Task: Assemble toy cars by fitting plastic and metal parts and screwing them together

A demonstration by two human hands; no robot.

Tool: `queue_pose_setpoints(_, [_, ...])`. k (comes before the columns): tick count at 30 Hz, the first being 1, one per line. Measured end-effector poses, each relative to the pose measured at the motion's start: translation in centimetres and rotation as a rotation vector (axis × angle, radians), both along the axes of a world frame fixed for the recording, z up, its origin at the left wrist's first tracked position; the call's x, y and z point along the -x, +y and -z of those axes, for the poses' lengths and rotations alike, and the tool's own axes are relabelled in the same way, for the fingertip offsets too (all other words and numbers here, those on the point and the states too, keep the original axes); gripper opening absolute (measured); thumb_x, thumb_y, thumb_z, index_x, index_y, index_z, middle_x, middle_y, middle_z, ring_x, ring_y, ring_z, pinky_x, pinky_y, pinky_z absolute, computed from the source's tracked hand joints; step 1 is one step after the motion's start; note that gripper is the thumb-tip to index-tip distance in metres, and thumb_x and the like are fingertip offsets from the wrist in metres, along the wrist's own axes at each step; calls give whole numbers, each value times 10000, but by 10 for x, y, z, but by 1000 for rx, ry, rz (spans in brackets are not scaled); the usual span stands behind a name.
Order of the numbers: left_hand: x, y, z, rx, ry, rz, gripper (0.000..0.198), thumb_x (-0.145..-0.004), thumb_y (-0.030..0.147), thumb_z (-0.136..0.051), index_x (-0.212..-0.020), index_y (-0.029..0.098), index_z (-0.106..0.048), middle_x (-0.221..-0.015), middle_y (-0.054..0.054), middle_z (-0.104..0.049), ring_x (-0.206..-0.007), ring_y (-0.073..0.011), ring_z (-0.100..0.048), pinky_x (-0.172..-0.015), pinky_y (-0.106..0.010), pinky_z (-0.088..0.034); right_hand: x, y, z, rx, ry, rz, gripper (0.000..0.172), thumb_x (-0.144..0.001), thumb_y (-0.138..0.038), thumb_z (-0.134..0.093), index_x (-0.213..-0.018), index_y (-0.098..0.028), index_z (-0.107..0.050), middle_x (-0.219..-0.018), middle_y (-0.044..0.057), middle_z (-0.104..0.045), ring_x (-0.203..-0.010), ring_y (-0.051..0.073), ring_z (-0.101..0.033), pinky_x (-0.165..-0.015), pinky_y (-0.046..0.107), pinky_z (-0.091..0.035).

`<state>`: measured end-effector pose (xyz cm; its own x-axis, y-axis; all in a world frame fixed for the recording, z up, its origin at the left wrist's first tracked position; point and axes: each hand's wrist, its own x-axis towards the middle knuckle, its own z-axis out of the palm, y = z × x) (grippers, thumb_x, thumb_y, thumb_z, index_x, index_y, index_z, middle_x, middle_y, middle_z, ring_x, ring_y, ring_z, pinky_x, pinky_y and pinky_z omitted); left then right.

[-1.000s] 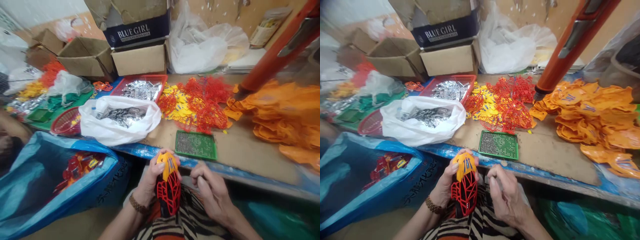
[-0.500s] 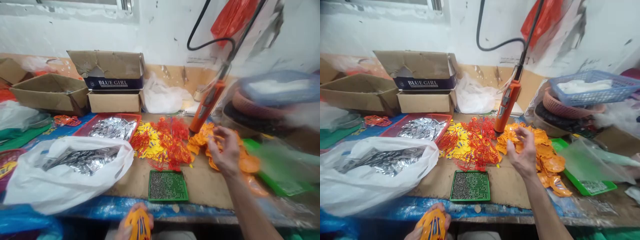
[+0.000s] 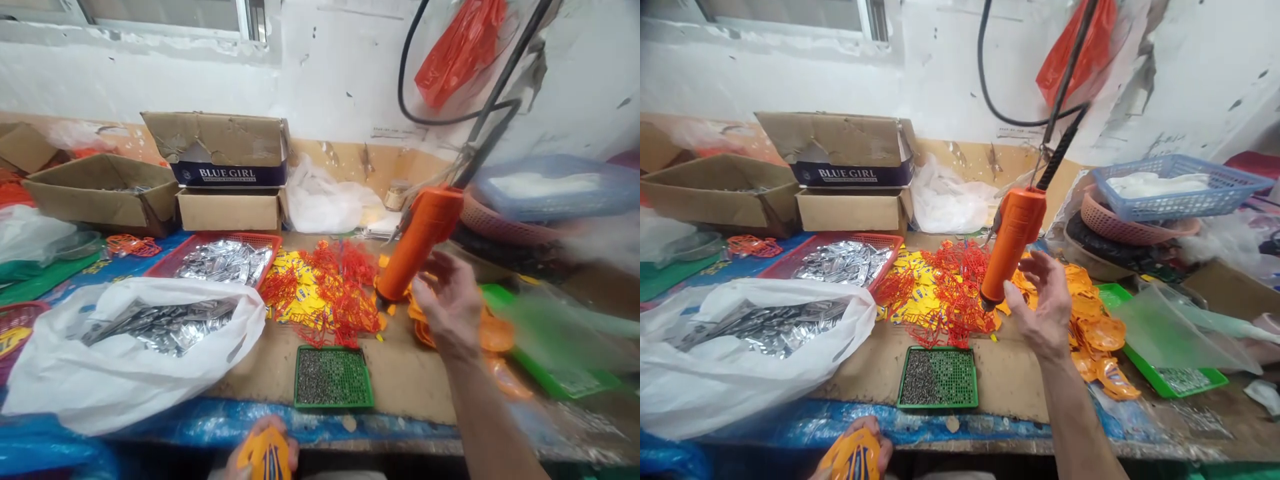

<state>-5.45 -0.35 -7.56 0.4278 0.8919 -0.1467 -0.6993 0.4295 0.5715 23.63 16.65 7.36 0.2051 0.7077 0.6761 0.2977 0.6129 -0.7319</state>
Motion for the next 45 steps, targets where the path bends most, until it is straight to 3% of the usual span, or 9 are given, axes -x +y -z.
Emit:
queue_pose_setpoints(3, [-12,-14,-27,22,21,-21,470,-724,475,-788,-1071,232,-587,-963,-62,-691,-635,-242,-720,-566,-291,-524,9,1,-23,41,73,-283,478,-780,-345,-736,-1201,-199,-564,-1203,129,-622,-1059,229,-641,-917,410,-545])
queue_pose_setpoints(6, [-24,-28,-47,94,9,-80,461,-752,436,-745,-1121,220,-573,-1017,-80,-664,-703,-220,-699,-577,-265,-501,25,7,-38,234,156,-514,434,-762,-364,-734,-1136,-198,-589,-892,35,-657,-689,156,-647,-687,371,-571])
queue_pose_setpoints(9, [-27,-36,-52,120,17,-121,507,-758,433,-718,-1175,201,-548,-1034,-93,-646,-719,-217,-685,-596,-276,-495,39,3,-34,288,241,-565,441,-738,-374,-748,-1127,-227,-602,-717,-39,-576,-535,111,-569,-545,302,-523])
queue_pose_setpoints(14, [-25,-35,-49,109,45,-68,463,-798,434,-668,-1171,201,-523,-1057,-82,-620,-729,-210,-679,-613,-277,-485,52,-27,-15,333,316,-645,388,-752,-319,-753,-1103,-225,-616,-684,-48,-581,-531,123,-581,-541,306,-530])
queue_pose_setpoints(23, [-28,-23,-43,69,44,-5,495,-801,441,-656,-1205,195,-513,-1044,-94,-614,-736,-229,-686,-643,-288,-513,80,-51,9,458,398,-641,349,-735,-320,-774,-1028,-225,-610,-616,-63,-593,-517,120,-578,-572,304,-539])
queue_pose_setpoints(30, [-31,-20,-38,130,47,-20,461,-794,445,-660,-1171,209,-536,-1021,-90,-637,-705,-234,-703,-617,-279,-509,78,-46,24,341,381,-488,190,-770,-252,-718,-919,-218,-606,-630,-71,-581,-486,93,-572,-520,260,-502])
queue_pose_setpoints(40, [-31,-12,-23,82,18,28,445,-822,464,-632,-1178,219,-525,-1006,-77,-630,-718,-247,-714,-634,-303,-514,79,-48,33,355,371,-468,251,-775,-228,-699,-1001,-220,-591,-630,-78,-571,-485,99,-564,-527,281,-512])
queue_pose_setpoints(45, [-30,-11,-23,85,4,30,445,-823,458,-642,-1177,216,-525,-1010,-80,-635,-713,-245,-717,-636,-305,-524,79,-45,37,348,389,-452,319,-762,-222,-705,-1058,-222,-586,-624,-85,-576,-472,99,-559,-524,284,-516])
